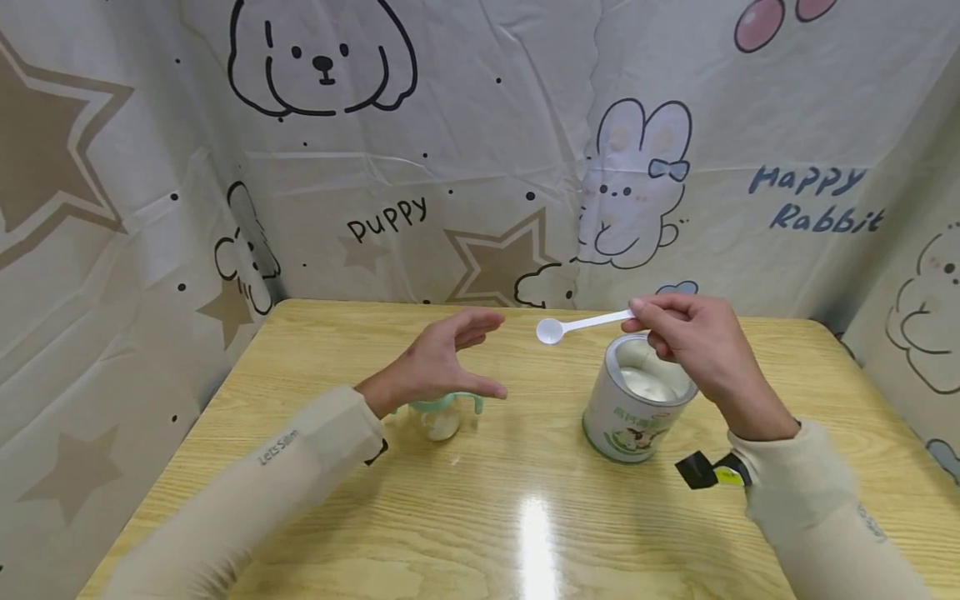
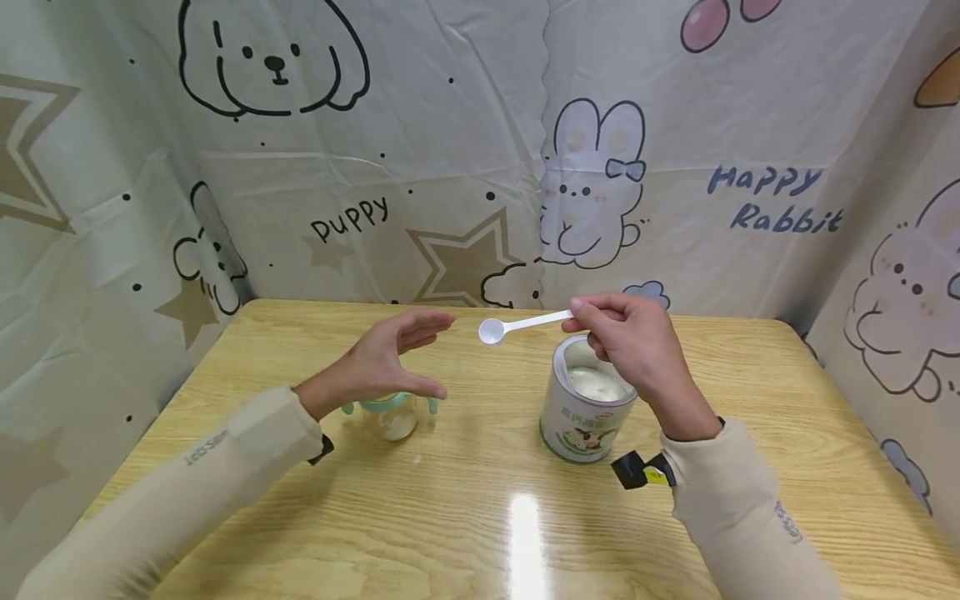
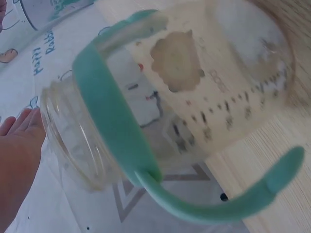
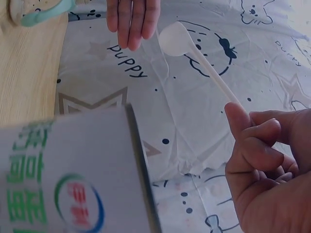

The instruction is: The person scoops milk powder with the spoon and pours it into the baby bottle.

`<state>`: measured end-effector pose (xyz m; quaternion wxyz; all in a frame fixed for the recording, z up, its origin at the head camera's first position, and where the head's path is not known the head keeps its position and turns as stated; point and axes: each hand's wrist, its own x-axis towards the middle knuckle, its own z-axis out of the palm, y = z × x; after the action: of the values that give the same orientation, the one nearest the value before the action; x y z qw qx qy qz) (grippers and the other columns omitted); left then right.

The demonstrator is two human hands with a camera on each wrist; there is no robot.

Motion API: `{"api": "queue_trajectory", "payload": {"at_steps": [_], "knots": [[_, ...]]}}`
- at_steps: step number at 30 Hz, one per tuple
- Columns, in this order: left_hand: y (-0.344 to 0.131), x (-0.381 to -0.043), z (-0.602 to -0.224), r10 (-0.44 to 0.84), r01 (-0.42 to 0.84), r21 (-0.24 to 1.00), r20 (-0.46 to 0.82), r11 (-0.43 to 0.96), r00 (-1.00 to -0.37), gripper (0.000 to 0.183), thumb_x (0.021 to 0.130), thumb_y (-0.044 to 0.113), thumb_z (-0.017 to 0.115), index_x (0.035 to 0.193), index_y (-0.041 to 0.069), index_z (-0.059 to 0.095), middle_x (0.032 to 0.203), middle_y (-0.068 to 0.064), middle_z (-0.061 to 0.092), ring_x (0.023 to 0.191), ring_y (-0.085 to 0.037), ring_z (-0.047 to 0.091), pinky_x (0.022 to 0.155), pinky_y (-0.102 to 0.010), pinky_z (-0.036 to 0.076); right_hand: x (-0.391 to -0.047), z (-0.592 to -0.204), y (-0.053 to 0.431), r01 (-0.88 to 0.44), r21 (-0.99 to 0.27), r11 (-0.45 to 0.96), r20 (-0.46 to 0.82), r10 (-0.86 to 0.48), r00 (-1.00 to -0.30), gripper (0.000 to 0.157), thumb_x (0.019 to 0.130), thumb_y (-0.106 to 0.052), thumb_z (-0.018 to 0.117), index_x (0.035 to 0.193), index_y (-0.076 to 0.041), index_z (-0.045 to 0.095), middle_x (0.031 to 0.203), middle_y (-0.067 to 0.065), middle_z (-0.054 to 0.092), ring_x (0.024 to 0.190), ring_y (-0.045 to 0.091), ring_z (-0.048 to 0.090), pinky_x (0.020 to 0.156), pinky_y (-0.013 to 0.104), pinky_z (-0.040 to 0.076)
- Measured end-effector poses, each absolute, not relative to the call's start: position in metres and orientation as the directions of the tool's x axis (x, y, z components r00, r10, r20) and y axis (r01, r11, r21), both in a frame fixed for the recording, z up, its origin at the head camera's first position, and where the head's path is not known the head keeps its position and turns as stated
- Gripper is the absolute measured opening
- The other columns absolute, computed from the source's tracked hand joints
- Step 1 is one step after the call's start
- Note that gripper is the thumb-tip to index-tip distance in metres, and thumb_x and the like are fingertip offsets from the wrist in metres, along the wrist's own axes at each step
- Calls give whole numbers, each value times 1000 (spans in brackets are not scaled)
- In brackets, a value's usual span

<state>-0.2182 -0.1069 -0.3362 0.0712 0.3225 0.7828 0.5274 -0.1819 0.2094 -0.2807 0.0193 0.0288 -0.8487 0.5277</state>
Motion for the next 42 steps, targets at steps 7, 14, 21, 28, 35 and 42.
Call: {"api": "queue_trajectory", "payload": {"at_steps": [7,14,21,28,35,42], "knots": [[-97,-216,-336,590,423,876,218,233,-778,89,70,5,92,144,-1,44,149,-13,47,140,-29,42,112,-27,37,-181,-283,221,-70,-908,413,72,-10,-997,42,100,-35,62,116,4,62,83,-11,71,65,6,50,59,17,48],[-85,-216,-336,597,415,880,208,231,-774,90,69,9,93,145,1,44,149,-10,47,140,-24,42,111,-23,36,-180,-285,233,-72,-904,421,85,12,-996,38,100,-34,62,114,2,63,83,-12,70,66,7,50,58,18,49],[-70,-215,-334,609,399,887,187,233,-771,92,69,10,93,147,3,43,151,-8,45,140,-18,41,111,-21,35,-178,-287,245,-53,-892,448,76,34,-997,41,101,-35,61,119,1,62,84,-13,70,69,8,49,59,18,49],[-60,-214,-335,616,402,886,185,233,-766,94,69,10,93,147,1,42,152,-10,44,140,-20,41,111,-21,35,-174,-285,259,-35,-880,474,69,54,-996,45,101,-36,58,129,-1,60,89,-12,69,69,10,47,55,20,44],[-47,-211,-340,633,378,893,149,243,-759,96,70,11,93,150,4,40,154,-8,42,142,-19,39,112,-21,34,-169,-286,272,-21,-842,539,74,76,-994,50,103,-36,55,137,2,56,90,-16,67,75,12,48,59,19,49],[-30,-208,-347,657,381,892,138,243,-741,101,69,12,94,152,5,36,156,-8,38,143,-18,37,112,-20,33,-165,-288,281,0,-800,600,87,116,-989,49,103,-38,54,134,0,58,89,-21,66,80,12,51,65,16,52]]}}
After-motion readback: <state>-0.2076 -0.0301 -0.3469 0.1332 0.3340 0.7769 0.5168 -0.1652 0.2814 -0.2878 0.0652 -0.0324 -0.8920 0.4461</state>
